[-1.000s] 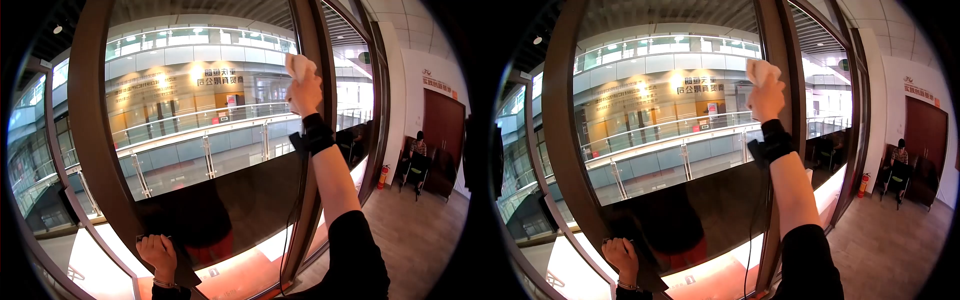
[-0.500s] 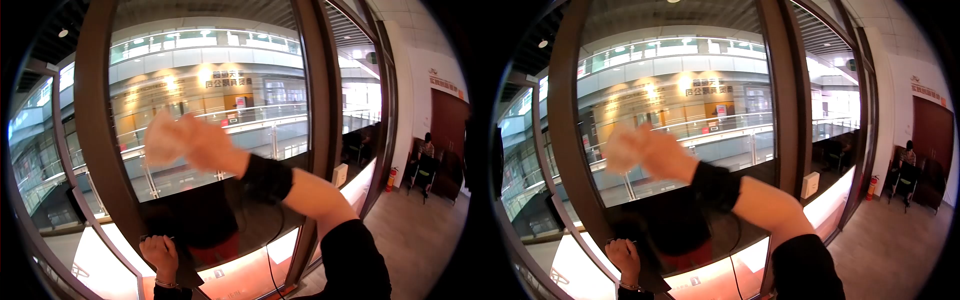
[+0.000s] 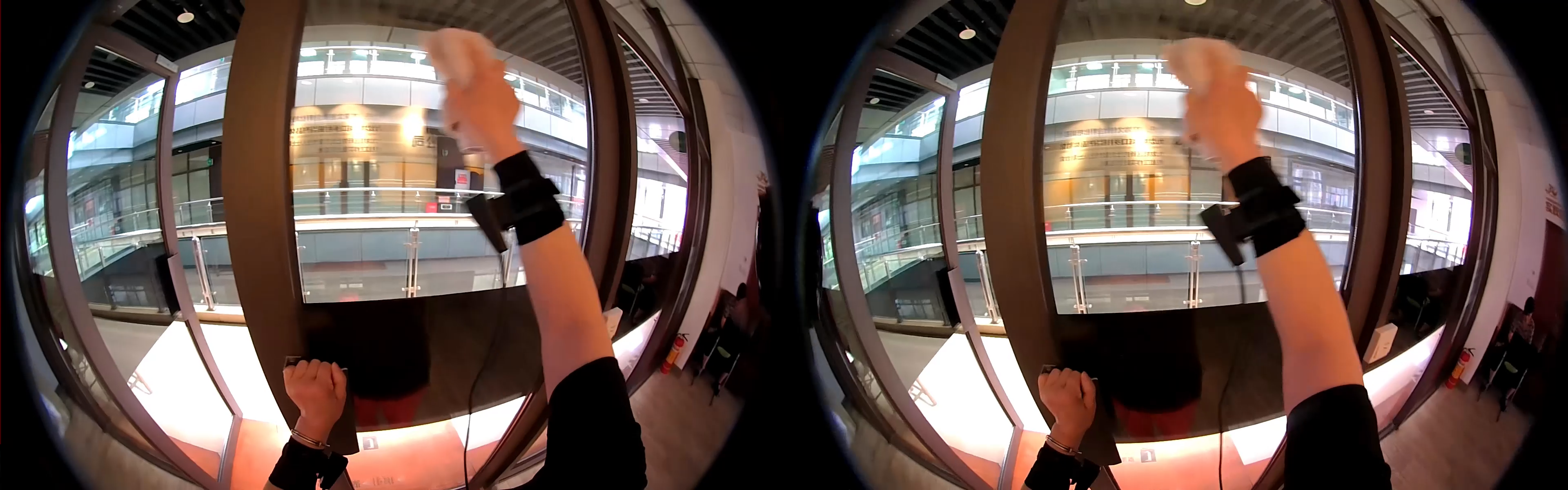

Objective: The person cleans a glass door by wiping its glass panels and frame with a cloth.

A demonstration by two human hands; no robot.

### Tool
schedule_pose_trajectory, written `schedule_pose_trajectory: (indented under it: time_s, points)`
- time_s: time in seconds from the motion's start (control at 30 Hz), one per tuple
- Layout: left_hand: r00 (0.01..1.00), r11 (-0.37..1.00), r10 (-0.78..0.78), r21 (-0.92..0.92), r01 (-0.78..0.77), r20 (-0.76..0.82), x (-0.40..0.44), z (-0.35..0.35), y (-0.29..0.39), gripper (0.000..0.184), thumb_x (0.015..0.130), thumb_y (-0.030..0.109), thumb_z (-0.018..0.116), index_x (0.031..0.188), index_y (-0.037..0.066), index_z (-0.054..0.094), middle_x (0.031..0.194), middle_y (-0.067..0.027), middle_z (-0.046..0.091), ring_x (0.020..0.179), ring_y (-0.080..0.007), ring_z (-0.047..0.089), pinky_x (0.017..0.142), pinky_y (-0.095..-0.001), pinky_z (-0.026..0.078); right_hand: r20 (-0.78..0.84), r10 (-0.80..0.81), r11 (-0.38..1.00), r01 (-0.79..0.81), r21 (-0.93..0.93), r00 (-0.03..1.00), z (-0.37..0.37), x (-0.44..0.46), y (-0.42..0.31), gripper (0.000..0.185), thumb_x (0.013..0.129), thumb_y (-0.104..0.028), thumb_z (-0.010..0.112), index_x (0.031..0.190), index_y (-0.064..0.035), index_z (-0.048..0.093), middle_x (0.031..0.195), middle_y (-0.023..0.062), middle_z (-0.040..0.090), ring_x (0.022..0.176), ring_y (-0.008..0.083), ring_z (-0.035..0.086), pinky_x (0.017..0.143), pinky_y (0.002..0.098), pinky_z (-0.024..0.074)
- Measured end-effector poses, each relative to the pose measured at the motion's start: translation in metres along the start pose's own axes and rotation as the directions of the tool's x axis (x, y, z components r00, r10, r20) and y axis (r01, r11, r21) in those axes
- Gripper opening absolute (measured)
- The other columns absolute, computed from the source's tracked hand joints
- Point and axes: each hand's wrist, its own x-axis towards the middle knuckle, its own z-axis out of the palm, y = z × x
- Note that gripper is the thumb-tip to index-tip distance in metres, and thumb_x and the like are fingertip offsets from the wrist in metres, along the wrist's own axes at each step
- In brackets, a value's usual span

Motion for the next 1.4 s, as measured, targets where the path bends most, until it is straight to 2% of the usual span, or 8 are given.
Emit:
schedule_pose_trajectory:
  time_s: [0.27, 0.37, 0.4, 0.47, 0.73, 0.9, 1.23, 1.4]
  points:
    - [1.000, 1.000, 0.003, 0.005, -0.003, -0.013, -0.001, -0.001, 0.000, 0.022, 0.078, 0.006, 0.061, 0.061, 0.006, 0.048, 0.060, -0.0092, 0.047, 0.060, -0.0294, 0.046, 0.062, -0.0412, 0.034, -0.002, -0.567, 0.795, 0.548, 0.261, 0.824, 0.042, -0.073, -0.113, 0.069, 0.070, -0.013, 0.070, 0.135, -0.0159, 0.047, 0.118, 0.0196, 0.052, 0.077, 0.0352, 0.066, 0.063, 0.0436, 0.0547]
    - [1.000, 1.000, 0.006, 0.010, -0.005, -0.014, 0.000, 0.000, 0.000, 0.022, 0.078, 0.005, 0.061, 0.060, 0.006, 0.048, 0.060, -0.0096, 0.047, 0.060, -0.0297, 0.047, 0.062, -0.0414, 0.035, 0.091, -0.546, 0.836, 0.536, 0.114, 0.833, 0.030, -0.043, -0.071, 0.070, 0.069, -0.012, 0.069, 0.136, -0.0147, 0.046, 0.120, 0.0202, 0.050, 0.074, 0.0359, 0.065, 0.061, 0.0431, 0.0540]
    - [1.000, 1.000, 0.004, 0.009, -0.003, -0.010, -0.001, -0.001, 0.000, 0.022, 0.077, 0.005, 0.061, 0.060, 0.006, 0.048, 0.060, -0.0097, 0.047, 0.060, -0.0298, 0.047, 0.062, -0.0414, 0.035, 0.313, -0.285, 0.958, 0.258, 0.126, 0.906, 0.027, -0.019, -0.049, 0.074, 0.067, -0.011, 0.068, 0.137, -0.0145, 0.045, 0.114, 0.0208, 0.054, 0.073, 0.0353, 0.065, 0.060, 0.0417, 0.0536]
    - [1.000, 1.000, 0.007, 0.016, -0.007, 0.000, -0.002, -0.002, 0.000, 0.021, 0.077, 0.005, 0.061, 0.061, 0.006, 0.048, 0.060, -0.0100, 0.047, 0.060, -0.0300, 0.047, 0.063, -0.0415, 0.036, 0.091, -0.264, 0.964, 0.266, -0.002, 0.960, -0.011, 0.001, 0.017, 0.074, 0.065, -0.010, 0.067, 0.136, -0.0085, 0.046, 0.094, 0.0176, 0.063, 0.075, 0.0351, 0.067, 0.060, 0.0427, 0.0531]
    - [0.999, 0.999, 0.024, 0.038, -0.025, 0.030, -0.005, 0.000, -0.006, 0.019, 0.077, 0.009, 0.064, 0.062, 0.008, 0.052, 0.061, -0.0078, 0.051, 0.061, -0.0268, 0.050, 0.061, -0.0405, 0.034, -0.143, 0.381, 0.873, -0.406, -0.271, 0.914, -0.052, 0.005, 0.199, 0.063, 0.081, -0.027, 0.065, 0.139, -0.0176, 0.044, 0.124, 0.0223, 0.054, 0.103, 0.0414, 0.062, 0.089, 0.0472, 0.0501]
    - [0.999, 0.999, 0.030, 0.035, -0.030, 0.013, -0.006, 0.001, -0.007, 0.018, 0.077, 0.009, 0.065, 0.063, 0.007, 0.053, 0.061, -0.0072, 0.052, 0.060, -0.0267, 0.050, 0.061, -0.0399, 0.035, -0.068, 0.179, 0.983, -0.175, 0.051, 0.982, -0.012, 0.039, 0.077, 0.075, 0.056, -0.012, 0.074, 0.127, -0.0061, 0.048, 0.117, 0.0203, 0.055, 0.099, 0.0395, 0.060, 0.079, 0.0414, 0.0529]
    - [0.999, 0.998, 0.044, 0.034, -0.044, -0.023, -0.004, 0.000, -0.005, 0.019, 0.078, 0.008, 0.064, 0.063, 0.008, 0.053, 0.062, -0.0060, 0.052, 0.062, -0.0258, 0.050, 0.061, -0.0397, 0.035, 0.031, -0.464, 0.841, 0.429, 0.329, 0.885, 0.041, -0.027, -0.133, 0.060, 0.074, -0.012, 0.066, 0.131, -0.0036, 0.049, 0.130, 0.0300, 0.046, 0.081, 0.0392, 0.067, 0.072, 0.0443, 0.0553]
    - [1.000, 0.999, 0.027, 0.036, -0.027, 0.011, 0.000, -0.005, 0.001, 0.019, 0.079, 0.006, 0.062, 0.063, 0.007, 0.051, 0.062, -0.0079, 0.050, 0.062, -0.0277, 0.049, 0.063, -0.0408, 0.036, 0.253, -0.206, 0.979, 0.200, 0.046, 0.945, 0.021, 0.030, -0.051, 0.053, 0.078, -0.019, 0.065, 0.127, -0.0072, 0.052, 0.118, 0.0193, 0.054, 0.089, 0.0360, 0.065, 0.072, 0.0450, 0.0534]
